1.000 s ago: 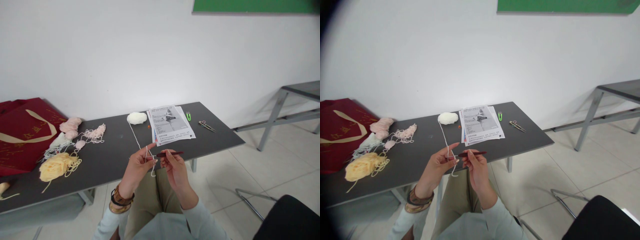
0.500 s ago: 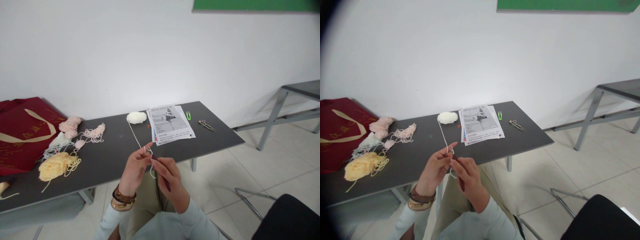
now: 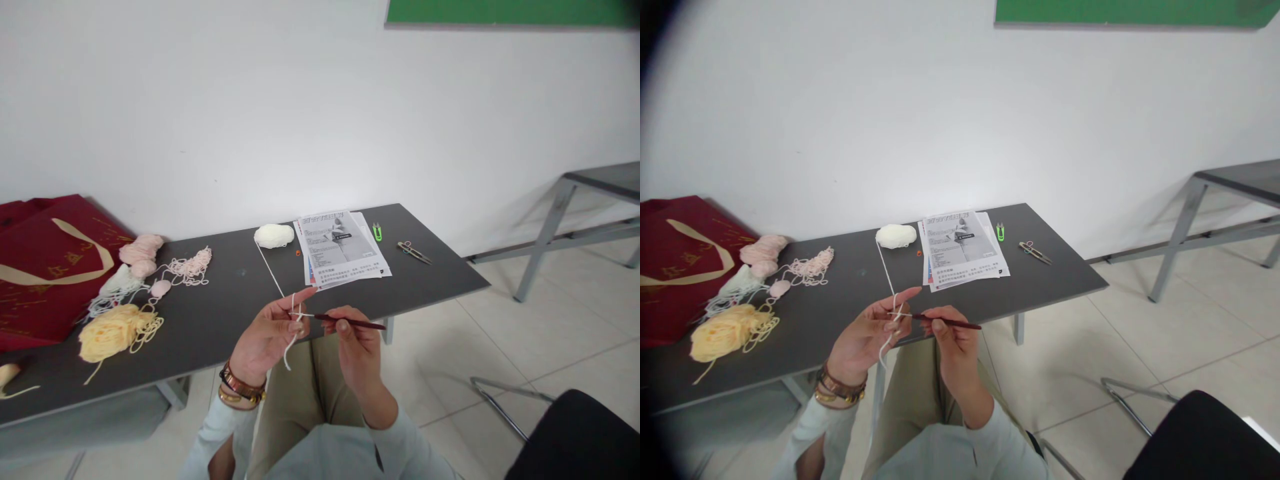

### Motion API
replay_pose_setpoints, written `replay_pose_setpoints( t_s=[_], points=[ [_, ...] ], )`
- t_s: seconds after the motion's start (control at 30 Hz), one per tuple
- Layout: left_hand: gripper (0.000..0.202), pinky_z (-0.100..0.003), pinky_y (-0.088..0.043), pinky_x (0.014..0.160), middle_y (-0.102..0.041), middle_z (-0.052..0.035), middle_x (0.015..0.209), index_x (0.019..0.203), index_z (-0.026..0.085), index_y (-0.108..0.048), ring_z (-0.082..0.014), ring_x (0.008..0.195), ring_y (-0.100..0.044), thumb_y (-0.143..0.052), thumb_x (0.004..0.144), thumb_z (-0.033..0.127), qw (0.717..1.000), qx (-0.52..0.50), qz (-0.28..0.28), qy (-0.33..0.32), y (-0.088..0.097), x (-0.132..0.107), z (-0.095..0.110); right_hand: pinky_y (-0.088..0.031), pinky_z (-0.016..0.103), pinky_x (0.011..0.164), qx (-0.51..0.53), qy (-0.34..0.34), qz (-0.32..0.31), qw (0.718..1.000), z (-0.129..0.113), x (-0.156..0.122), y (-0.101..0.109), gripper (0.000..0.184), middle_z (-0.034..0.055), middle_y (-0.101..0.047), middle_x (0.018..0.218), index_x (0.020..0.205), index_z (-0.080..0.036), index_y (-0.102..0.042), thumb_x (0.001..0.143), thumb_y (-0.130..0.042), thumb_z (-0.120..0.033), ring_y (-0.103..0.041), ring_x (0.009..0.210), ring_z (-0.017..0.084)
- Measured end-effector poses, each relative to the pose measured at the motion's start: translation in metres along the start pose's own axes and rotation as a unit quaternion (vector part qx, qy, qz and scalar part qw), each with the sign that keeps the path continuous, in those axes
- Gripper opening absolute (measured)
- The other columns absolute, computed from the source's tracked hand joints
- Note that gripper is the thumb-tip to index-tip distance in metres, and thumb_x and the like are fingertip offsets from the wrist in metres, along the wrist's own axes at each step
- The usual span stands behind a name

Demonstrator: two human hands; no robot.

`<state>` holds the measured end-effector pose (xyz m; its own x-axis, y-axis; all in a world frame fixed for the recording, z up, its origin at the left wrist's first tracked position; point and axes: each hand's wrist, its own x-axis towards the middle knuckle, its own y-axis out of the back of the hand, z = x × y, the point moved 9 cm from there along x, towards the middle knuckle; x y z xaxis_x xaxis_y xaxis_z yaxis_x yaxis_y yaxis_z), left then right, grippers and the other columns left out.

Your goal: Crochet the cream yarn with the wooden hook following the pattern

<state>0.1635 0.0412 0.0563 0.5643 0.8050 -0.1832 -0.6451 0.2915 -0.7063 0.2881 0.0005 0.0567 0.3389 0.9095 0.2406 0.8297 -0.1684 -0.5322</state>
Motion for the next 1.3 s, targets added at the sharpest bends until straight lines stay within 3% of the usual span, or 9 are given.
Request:
replay_pose_setpoints(
  t_s=[0.33, 0.73, 0.87, 1.1, 1.2, 1.3],
  points=[
    [0.060, -0.023, -0.027, 0.047, -0.048, 0.0021, 0.059, 0.120, 0.006, -0.062, -0.0079, 0.053, -0.044, -0.072, 0.061, 0.008, 0.999, 0.006, -0.035, -0.005, -0.004, -0.002, 0.003, -0.044, 0.028, 0.058, 0.048, -0.025, 0.028, 0.998, 0.000, 0.007, 0.006, 0.010, 0.0011, -0.065, 0.078, 0.081, -0.024, -0.072, 0.079, -0.068, -0.033, -0.056, 0.062, 0.013],
    [0.060, -0.022, -0.025, 0.045, -0.040, 0.0039, 0.056, 0.114, 0.006, -0.066, -0.0072, 0.049, -0.037, -0.071, 0.054, 0.009, 0.998, -0.021, -0.047, 0.027, -0.002, -0.002, -0.004, -0.041, 0.028, 0.059, 0.036, -0.016, -0.029, 0.999, -0.006, 0.013, 0.002, 0.013, 0.0001, -0.060, 0.071, 0.079, -0.024, -0.070, 0.080, -0.067, -0.036, -0.053, 0.061, 0.014],
    [0.059, -0.021, -0.026, 0.044, -0.042, 0.0036, 0.057, 0.113, 0.006, -0.067, -0.0066, 0.048, -0.038, -0.072, 0.054, 0.009, 0.998, -0.022, -0.050, 0.024, 0.002, -0.002, -0.005, -0.042, 0.026, 0.057, 0.075, -0.057, -0.009, 0.996, 0.001, 0.015, 0.004, 0.012, -0.0006, -0.060, 0.071, 0.076, -0.023, -0.069, 0.077, -0.070, -0.035, -0.053, 0.060, 0.012],
    [0.052, -0.020, -0.037, 0.056, -0.056, 0.0020, 0.062, 0.113, 0.017, -0.068, -0.0074, 0.059, -0.049, -0.077, 0.062, 0.011, 0.984, 0.148, 0.050, -0.081, 0.015, 0.000, 0.013, -0.045, 0.020, 0.051, 0.175, -0.202, 0.034, 0.963, 0.034, 0.005, 0.003, 0.014, -0.0009, -0.063, 0.067, 0.080, -0.018, -0.069, 0.075, -0.074, -0.031, -0.053, 0.053, 0.008],
    [0.054, -0.020, -0.038, 0.058, -0.056, 0.0034, 0.062, 0.115, 0.020, -0.067, -0.0070, 0.059, -0.049, -0.078, 0.063, 0.012, 0.969, 0.223, 0.072, -0.077, 0.014, -0.002, 0.009, -0.047, 0.018, 0.050, 0.177, -0.219, 0.048, 0.958, 0.038, 0.004, 0.003, 0.014, -0.0007, -0.063, 0.062, 0.082, -0.017, -0.070, 0.075, -0.073, -0.028, -0.054, 0.052, 0.007],
    [0.051, -0.021, -0.039, 0.057, -0.056, 0.0031, 0.063, 0.112, 0.020, -0.069, -0.0070, 0.058, -0.049, -0.079, 0.062, 0.014, 0.968, 0.232, 0.076, -0.063, 0.014, -0.002, 0.002, -0.049, 0.018, 0.051, 0.160, -0.207, 0.060, 0.963, 0.037, 0.006, 0.003, 0.015, 0.0001, -0.066, 0.063, 0.083, -0.016, -0.071, 0.075, -0.073, -0.028, -0.056, 0.052, 0.008]
  ],
)
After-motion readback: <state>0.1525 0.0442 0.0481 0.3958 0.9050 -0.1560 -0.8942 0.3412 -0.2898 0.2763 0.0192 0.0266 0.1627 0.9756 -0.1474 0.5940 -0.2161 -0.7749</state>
